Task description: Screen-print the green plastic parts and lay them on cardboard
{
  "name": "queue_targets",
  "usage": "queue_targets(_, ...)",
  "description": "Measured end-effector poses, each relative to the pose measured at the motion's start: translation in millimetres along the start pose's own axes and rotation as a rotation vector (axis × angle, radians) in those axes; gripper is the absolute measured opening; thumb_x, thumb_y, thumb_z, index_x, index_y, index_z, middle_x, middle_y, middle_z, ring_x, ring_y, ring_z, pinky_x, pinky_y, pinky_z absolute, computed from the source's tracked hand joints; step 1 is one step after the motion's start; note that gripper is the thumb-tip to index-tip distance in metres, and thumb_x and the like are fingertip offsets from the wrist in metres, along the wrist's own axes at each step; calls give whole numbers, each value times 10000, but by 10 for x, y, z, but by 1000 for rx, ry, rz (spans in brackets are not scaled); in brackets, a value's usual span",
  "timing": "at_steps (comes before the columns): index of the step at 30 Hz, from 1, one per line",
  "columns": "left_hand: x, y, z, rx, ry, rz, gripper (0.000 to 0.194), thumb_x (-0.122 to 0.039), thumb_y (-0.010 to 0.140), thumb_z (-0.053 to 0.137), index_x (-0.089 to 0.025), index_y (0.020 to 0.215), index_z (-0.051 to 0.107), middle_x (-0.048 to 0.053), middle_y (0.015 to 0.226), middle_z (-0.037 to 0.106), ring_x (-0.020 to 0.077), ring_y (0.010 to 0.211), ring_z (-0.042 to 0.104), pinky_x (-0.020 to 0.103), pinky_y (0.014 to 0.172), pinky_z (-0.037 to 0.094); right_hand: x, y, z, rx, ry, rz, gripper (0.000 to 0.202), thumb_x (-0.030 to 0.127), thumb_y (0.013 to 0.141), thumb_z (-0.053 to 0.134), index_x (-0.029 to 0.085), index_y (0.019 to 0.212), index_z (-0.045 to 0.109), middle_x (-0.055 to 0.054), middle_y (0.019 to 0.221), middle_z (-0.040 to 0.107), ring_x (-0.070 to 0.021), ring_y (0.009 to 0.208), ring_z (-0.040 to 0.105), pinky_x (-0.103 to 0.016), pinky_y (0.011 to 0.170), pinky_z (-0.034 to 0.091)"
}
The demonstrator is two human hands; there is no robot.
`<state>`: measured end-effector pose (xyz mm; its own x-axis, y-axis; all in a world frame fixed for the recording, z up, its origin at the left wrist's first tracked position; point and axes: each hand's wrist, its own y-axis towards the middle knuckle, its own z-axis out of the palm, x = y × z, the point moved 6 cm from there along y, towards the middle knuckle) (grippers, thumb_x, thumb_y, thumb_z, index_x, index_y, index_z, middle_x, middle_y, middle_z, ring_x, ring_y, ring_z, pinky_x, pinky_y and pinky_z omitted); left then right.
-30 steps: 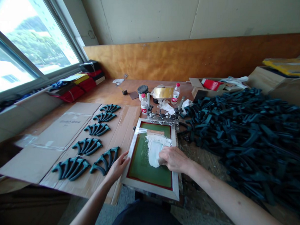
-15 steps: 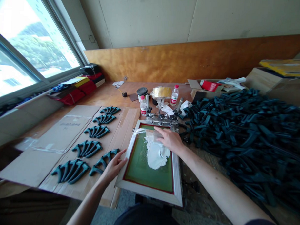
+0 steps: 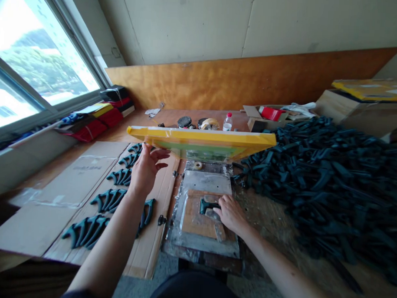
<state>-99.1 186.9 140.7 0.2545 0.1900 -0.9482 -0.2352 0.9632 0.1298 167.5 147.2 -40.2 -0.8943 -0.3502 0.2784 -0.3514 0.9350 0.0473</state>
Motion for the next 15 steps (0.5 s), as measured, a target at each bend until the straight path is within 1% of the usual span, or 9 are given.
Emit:
queue_targets(2, 284, -210, -14, -55, 33, -88, 549, -614, 862, 438, -161, 1154, 546, 86, 934, 701, 153, 776, 654, 217, 591, 497, 122, -16, 47, 24, -13, 80, 91, 226, 883, 560, 164, 817, 553, -83, 855, 623, -212, 848, 599, -297, 746, 447)
queue_targets(4, 802, -614, 2, 39, 111, -375, 618, -656, 798, 509, -108, 1068, 601, 132, 911, 711, 172, 712, 661, 229, 542, 496, 271, -41, -19, -32, 17, 153, 98, 223, 925, 500, 172, 847, 529, -68, 806, 618, -192, 783, 596, -278, 702, 443)
queue_targets(5, 1108, -893, 42, 171, 148, -594, 655, -679, 748, 557, -86, 1019, 627, 165, 922, 713, 201, 712, 671, 245, 518, 498, 387, -69, -72, -94, 31, 162, 108, 237, 942, 475, 177, 864, 520, -68, 808, 613, -194, 782, 591, -284, 702, 445)
queue_targets(6, 1355, -1163, 41, 228, 148, -747, 672, -691, 718, 583, -99, 1032, 632, 176, 986, 710, 230, 758, 683, 260, 512, 506, 541, -107, -122, -166, 39, 140, 116, 246, 952, 456, 181, 875, 515, -72, 825, 609, -202, 799, 584, -300, 717, 449)
queue_targets(8, 1661, -1545, -5, 208, 74, -841, 625, -687, 726, 580, -124, 990, 642, 159, 1028, 708, 239, 822, 688, 277, 563, 533, 923, -200, -168, -261, 58, -7, 100, 231, 948, 458, 188, 876, 512, -76, 867, 599, -219, 851, 564, -336, 764, 454)
queue_targets(10, 1775, -1706, -146, 81, 10, -794, 560, -657, 755, 575, -132, 938, 642, 129, 960, 723, 217, 784, 692, 272, 587, 539, 1238, -293, -148, -233, 89, -221, 42, 218, 927, 502, 195, 901, 526, -67, 919, 597, -224, 904, 548, -351, 803, 457)
queue_targets(11, 1790, -1734, -262, 17, 2, -773, 535, -635, 764, 583, -132, 936, 640, 120, 931, 728, 207, 749, 694, 264, 575, 535, 1286, -335, -149, -203, 106, -299, 21, 215, 917, 526, 199, 927, 537, -60, 952, 599, -222, 933, 543, -352, 824, 457)
queue_targets(13, 1785, -1740, -611, -127, 22, -771, 494, -588, 786, 586, -144, 999, 629, 112, 967, 730, 204, 729, 704, 258, 551, 533, 1063, -399, -239, -177, 107, -329, 77, 211, 911, 544, 208, 987, 557, -55, 1011, 602, -223, 980, 536, -358, 853, 457)
queue_targets(15, 1757, -1734, -1099, -301, 60, -760, 435, -537, 841, 530, -155, 1032, 612, 117, 1050, 716, 206, 769, 716, 262, 573, 545, 461, -464, -470, -229, 34, -209, 114, 186, 924, 504, 201, 1008, 579, -74, 1006, 606, -236, 967, 542, -384, 847, 465)
